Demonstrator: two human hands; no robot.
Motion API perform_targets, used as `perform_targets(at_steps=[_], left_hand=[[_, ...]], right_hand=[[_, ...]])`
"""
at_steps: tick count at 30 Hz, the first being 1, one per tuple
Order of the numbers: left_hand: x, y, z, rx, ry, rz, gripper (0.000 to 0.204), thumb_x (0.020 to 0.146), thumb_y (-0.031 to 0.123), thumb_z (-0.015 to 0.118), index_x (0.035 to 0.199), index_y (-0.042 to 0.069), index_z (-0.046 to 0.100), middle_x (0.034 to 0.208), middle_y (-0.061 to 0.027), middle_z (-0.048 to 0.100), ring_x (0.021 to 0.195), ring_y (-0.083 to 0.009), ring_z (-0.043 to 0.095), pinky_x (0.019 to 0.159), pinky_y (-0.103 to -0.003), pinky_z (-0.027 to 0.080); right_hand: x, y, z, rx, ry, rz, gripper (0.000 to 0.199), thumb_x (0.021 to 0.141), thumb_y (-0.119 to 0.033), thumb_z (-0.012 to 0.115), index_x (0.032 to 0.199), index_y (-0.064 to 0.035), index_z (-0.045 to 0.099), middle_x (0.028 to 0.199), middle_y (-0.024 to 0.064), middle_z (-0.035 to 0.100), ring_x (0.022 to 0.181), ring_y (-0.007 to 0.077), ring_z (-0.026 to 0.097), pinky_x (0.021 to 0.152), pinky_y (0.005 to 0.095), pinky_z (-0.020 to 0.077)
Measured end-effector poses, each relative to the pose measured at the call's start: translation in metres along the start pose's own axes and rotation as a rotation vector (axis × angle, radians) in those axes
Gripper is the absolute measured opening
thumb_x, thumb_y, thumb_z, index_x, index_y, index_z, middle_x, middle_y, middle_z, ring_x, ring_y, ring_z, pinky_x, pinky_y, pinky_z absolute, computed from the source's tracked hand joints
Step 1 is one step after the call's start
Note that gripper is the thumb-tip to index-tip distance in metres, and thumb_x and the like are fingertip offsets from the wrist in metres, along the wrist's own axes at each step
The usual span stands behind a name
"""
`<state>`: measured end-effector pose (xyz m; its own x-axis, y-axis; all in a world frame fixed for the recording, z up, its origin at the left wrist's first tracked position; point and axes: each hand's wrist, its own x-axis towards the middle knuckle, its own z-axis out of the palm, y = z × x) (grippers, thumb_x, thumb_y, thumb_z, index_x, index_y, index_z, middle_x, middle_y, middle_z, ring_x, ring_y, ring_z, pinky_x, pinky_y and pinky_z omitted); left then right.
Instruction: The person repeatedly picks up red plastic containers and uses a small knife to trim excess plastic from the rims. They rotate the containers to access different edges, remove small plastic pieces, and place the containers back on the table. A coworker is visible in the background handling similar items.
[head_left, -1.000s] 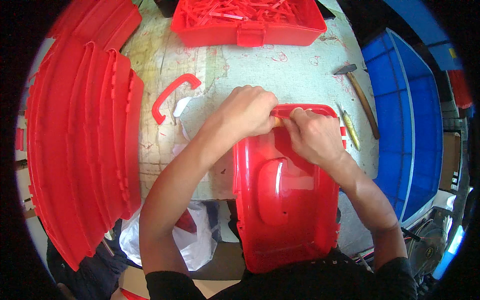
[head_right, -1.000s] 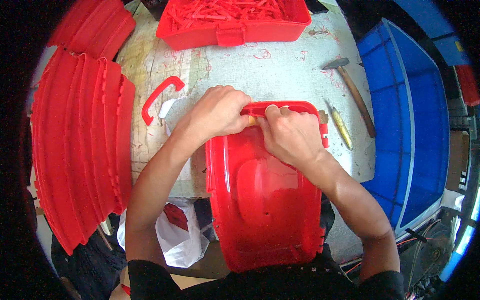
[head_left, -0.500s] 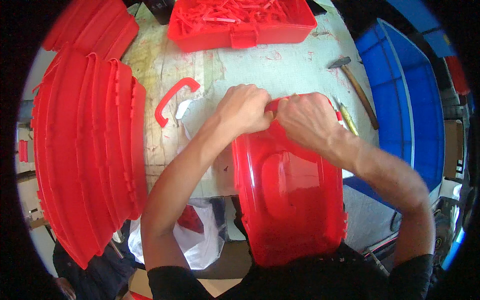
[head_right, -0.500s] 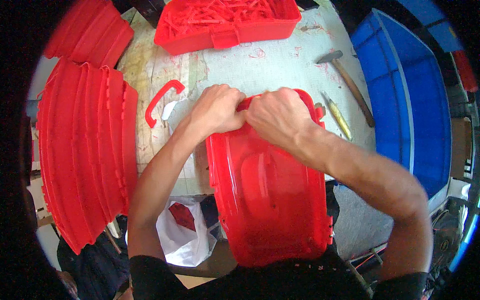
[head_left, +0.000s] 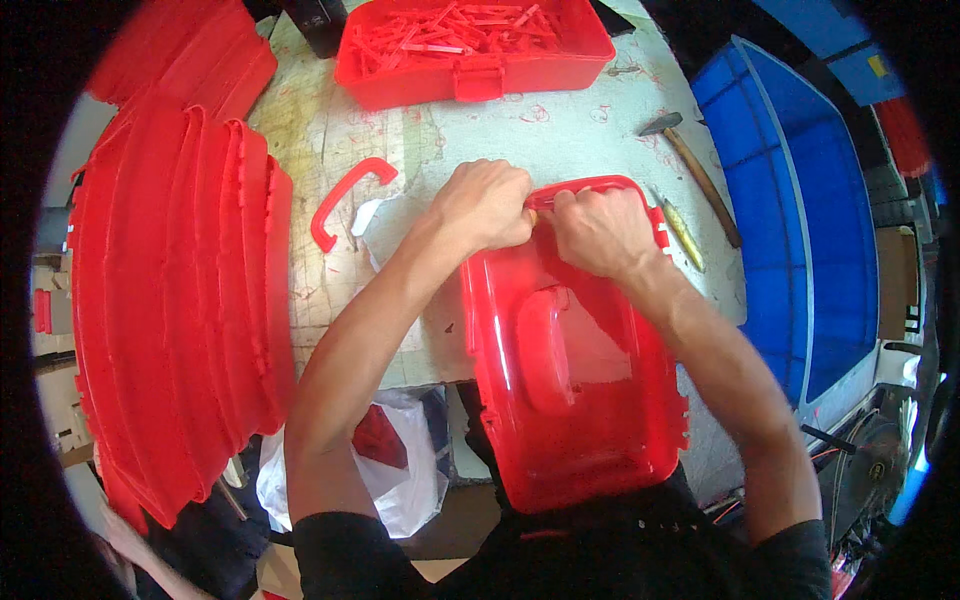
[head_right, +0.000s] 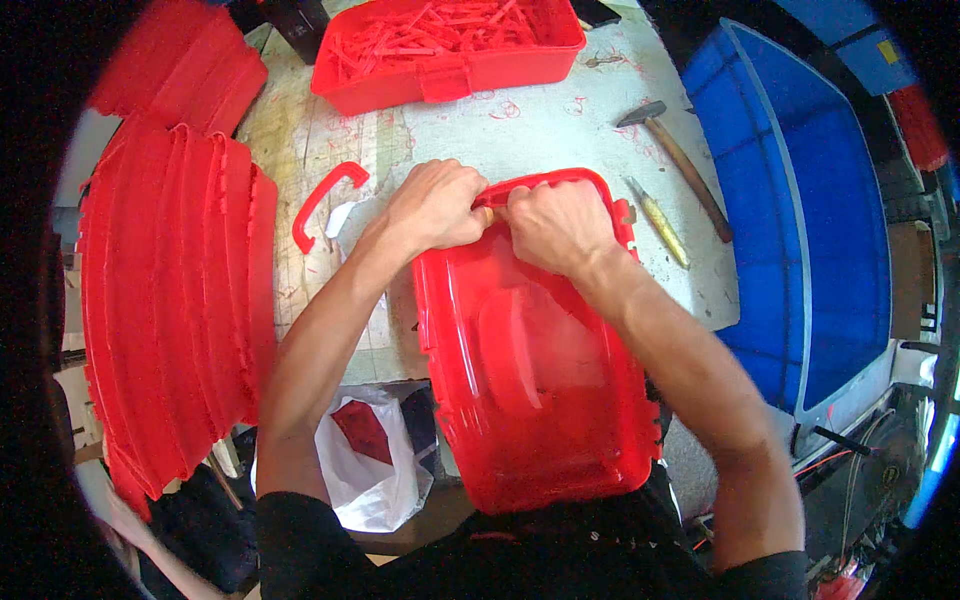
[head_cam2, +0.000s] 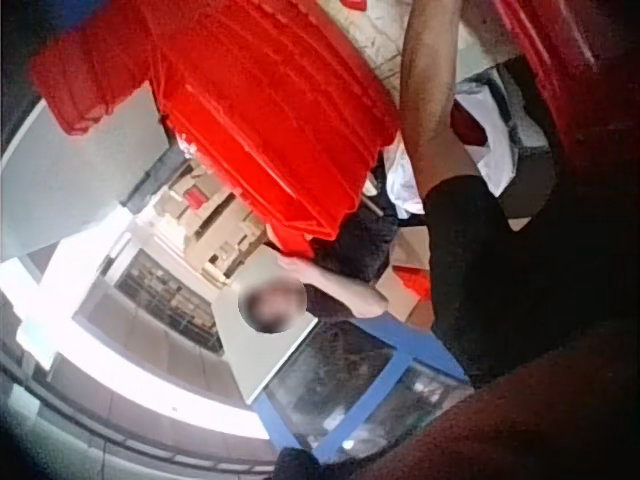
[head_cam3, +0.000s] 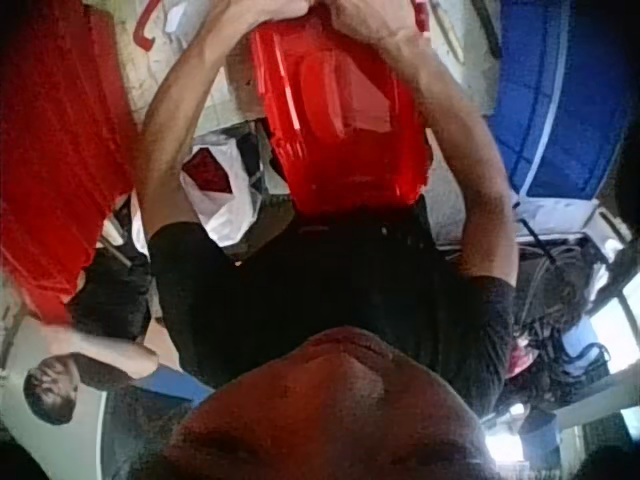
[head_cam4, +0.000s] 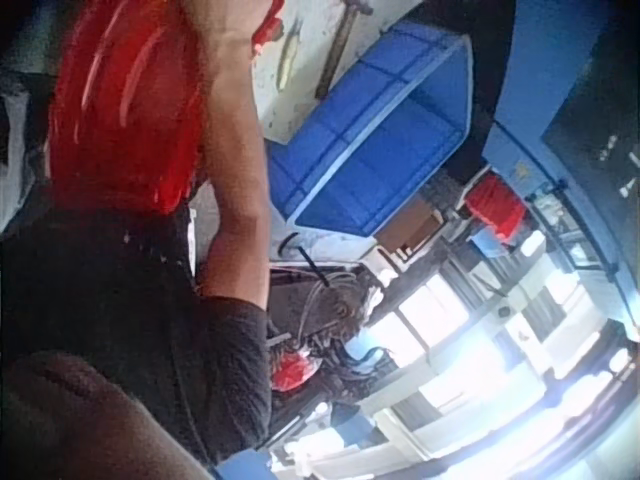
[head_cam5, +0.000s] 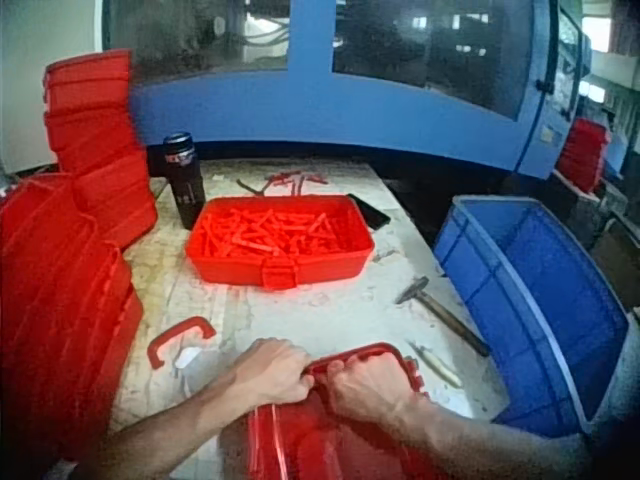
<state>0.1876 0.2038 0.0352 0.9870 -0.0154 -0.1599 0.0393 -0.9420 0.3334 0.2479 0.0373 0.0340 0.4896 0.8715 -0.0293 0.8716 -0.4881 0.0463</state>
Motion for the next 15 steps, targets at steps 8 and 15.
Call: perform_targets(at_steps=[8, 15], left_hand=[[0.001, -0.007, 0.009, -0.049, 0.045, -0.023, 0.021, 0.074, 0.019, 0.068, 0.080, 0.000, 0.073, 0.083, -0.0251, 0.069, 0.083, -0.0423, 0.068, 0.076, -0.050, 0.055], [0.002, -0.004, 0.008, -0.065, 0.044, -0.016, 0.021, 0.071, 0.019, 0.066, 0.076, 0.000, 0.072, 0.079, -0.0263, 0.067, 0.079, -0.0431, 0.067, 0.075, -0.049, 0.054]], right_hand=[[0.023, -0.010, -0.038, -0.386, -0.139, -0.389, 0.016, 0.087, -0.016, 0.063, 0.077, -0.0133, 0.076, 0.079, 0.0028, 0.075, 0.076, 0.0225, 0.074, 0.065, 0.0360, 0.0582], [0.005, -0.005, -0.006, 0.034, -0.121, 0.120, 0.020, 0.086, -0.025, 0.064, 0.080, -0.0103, 0.076, 0.076, 0.0120, 0.073, 0.071, 0.0299, 0.073, 0.060, 0.0424, 0.0574]])
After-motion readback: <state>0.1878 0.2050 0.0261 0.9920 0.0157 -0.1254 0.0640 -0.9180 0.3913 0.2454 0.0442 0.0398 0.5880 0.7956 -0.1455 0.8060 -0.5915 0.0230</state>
